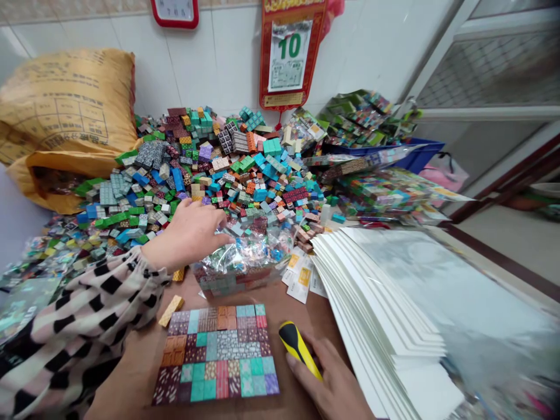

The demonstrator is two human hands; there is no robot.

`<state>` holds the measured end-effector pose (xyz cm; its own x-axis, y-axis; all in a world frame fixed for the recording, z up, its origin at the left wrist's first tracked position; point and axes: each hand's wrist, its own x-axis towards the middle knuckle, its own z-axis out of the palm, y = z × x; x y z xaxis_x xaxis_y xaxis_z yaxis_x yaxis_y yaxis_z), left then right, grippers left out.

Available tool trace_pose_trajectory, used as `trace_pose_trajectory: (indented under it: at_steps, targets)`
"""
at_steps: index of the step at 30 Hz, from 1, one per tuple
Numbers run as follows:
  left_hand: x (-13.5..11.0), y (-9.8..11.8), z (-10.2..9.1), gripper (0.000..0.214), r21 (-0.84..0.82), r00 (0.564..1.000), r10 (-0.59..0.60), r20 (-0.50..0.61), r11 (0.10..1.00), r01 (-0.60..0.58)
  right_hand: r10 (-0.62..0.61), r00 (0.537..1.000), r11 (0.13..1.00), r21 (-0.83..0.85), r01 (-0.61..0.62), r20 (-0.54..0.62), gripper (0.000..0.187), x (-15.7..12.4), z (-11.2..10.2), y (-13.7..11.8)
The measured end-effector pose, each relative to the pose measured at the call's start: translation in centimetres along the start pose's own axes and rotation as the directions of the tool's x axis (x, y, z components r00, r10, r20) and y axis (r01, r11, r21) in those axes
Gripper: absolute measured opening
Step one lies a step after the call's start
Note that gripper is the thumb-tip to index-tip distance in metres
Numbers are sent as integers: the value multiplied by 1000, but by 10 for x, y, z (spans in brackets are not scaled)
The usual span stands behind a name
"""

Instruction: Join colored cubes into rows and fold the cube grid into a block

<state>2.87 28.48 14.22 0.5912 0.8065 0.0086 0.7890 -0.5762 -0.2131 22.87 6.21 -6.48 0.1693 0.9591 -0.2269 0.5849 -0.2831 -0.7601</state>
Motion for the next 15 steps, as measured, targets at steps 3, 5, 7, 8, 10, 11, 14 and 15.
trace_pose_trajectory:
  at_steps: [3, 5, 7, 8, 10, 11, 14, 15]
  targets:
    - [3, 3, -5, 43, -28, 994, -103, 39, 994, 104, -52, 998, 998, -37, 51, -22, 58, -1, 0, 1]
    - [4, 4, -8, 37, -90, 991, -109, 76, 989, 115, -75, 996, 997, -28, 74, -38, 54, -3, -2, 1]
    - [4, 3, -8, 28, -163, 994, -82, 79, 982, 94, -80, 995, 997, -19, 79, -64, 54, -7, -6, -2]
    - [4, 2, -7, 25, -194, 997, -58, 58, 979, 68, -79, 994, 997, -21, 78, -76, 57, -10, -10, -6]
    - [2, 0, -3, 22, -237, 1000, -7, -4, 971, 6, -102, 989, 995, -36, 98, -108, 61, -16, -24, -19]
    - [2, -2, -1, 21, -249, 999, 15, -37, 968, -23, -132, 984, 991, -43, 128, -118, 57, -19, -33, -29]
    - [-2, -4, 3, 20, -230, 991, 68, -117, 969, -93, -402, 897, 913, -162, 376, -184, 46, -16, -73, -66]
    - [-3, -5, 4, 21, -210, 987, 78, -141, 972, -107, -531, 823, 838, -268, 474, -202, 45, -10, -89, -81]
